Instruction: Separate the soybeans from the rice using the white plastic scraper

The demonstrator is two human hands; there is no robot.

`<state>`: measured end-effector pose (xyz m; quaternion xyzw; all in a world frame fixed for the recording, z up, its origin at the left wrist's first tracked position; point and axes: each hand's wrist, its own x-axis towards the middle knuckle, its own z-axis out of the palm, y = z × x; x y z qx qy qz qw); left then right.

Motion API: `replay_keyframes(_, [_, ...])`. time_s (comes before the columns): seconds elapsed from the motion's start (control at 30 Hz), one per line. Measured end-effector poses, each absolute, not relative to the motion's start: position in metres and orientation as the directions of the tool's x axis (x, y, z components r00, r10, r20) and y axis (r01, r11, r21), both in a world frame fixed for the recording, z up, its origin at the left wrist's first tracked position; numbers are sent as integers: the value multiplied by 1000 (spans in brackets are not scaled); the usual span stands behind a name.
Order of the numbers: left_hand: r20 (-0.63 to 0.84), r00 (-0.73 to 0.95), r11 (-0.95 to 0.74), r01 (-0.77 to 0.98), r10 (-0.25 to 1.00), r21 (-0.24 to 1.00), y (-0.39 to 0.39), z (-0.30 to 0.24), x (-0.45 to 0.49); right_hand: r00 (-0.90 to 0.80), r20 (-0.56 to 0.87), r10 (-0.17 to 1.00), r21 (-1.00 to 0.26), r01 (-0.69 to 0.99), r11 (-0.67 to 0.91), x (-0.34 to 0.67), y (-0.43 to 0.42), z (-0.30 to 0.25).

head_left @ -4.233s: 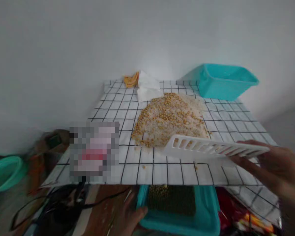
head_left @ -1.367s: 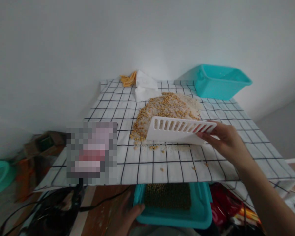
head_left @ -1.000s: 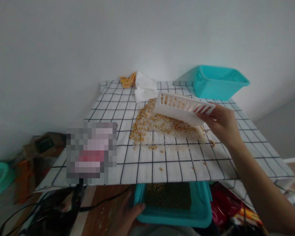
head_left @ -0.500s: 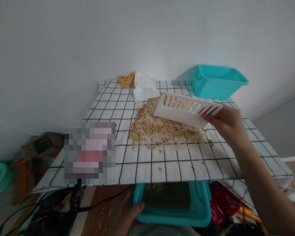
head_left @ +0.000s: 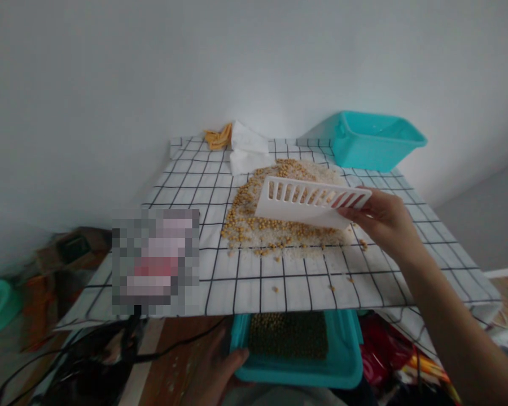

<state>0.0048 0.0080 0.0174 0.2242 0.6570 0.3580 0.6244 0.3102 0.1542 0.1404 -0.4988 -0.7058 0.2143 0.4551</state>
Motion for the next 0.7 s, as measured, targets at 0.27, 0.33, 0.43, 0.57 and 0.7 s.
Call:
replay_keyframes(0.27, [-659, -134, 639, -163, 740, 752, 6, 12, 3, -49, 453, 890, -704, 593, 391, 316, 143, 144])
replay_keyframes(0.33, [-657, -131, 637, -164, 743, 753, 5, 10, 2, -86, 429, 899, -702, 595, 392, 315, 142, 143])
replay_keyframes(0.43, [-657, -93, 643, -142, 748, 753, 6, 8, 1, -93, 422, 902, -717, 575, 395, 315, 138, 143])
replay_keyframes(0.57, [-678, -125, 657, -171, 724, 734, 6, 5, 1, -41, 444, 895, -723, 573, 386, 318, 134, 146])
replay_keyframes(0.7, [-678, -118, 657, -173, 725, 733, 5, 6, 1, -79, 450, 890, -726, 548, 416, 317, 131, 146])
